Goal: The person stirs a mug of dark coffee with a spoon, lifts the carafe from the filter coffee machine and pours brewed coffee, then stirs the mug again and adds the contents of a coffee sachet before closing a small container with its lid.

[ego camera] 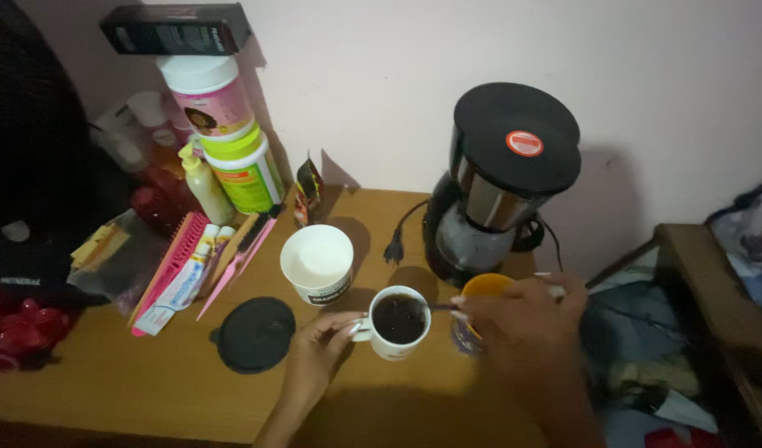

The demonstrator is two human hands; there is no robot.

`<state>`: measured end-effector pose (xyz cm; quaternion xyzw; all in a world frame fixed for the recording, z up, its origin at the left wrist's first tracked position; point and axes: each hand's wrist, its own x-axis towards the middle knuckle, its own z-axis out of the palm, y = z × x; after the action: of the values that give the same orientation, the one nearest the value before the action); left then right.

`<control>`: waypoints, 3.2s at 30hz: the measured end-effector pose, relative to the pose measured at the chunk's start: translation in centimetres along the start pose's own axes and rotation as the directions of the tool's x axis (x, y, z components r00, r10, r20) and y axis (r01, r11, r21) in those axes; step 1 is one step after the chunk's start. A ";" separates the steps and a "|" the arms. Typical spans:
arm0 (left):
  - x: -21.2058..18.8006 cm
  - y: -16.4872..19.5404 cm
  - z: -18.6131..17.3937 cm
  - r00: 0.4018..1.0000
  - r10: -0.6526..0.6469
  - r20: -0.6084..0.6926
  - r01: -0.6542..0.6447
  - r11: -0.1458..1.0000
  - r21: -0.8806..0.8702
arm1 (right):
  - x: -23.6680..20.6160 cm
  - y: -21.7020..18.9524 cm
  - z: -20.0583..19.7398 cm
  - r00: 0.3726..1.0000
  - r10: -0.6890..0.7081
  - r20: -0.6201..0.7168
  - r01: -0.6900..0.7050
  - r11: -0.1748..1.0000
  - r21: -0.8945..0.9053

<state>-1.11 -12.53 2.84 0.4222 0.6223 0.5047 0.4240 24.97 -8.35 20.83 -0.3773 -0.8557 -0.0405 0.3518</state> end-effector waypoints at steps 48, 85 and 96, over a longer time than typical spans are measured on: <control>-2.6 13.3 13.0 0.904 0.326 0.278 -0.359 0.930 0.079 | -4.5 7.4 2.0 0.966 0.223 0.129 -0.194 0.959 -0.206; -1.7 12.5 13.4 0.916 0.237 0.324 -0.290 0.949 0.126 | -1.8 5.2 2.5 0.925 0.290 0.246 -0.247 0.950 -0.189; -1.9 13.5 13.1 0.931 0.162 0.329 -0.221 0.964 0.151 | -1.6 4.8 1.8 0.794 0.451 0.408 -0.294 0.872 -0.391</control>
<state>13.28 -8.99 14.64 0.5933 0.5470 0.4102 0.4247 27.92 -5.33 17.52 -0.5879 -0.8065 -0.0061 0.0624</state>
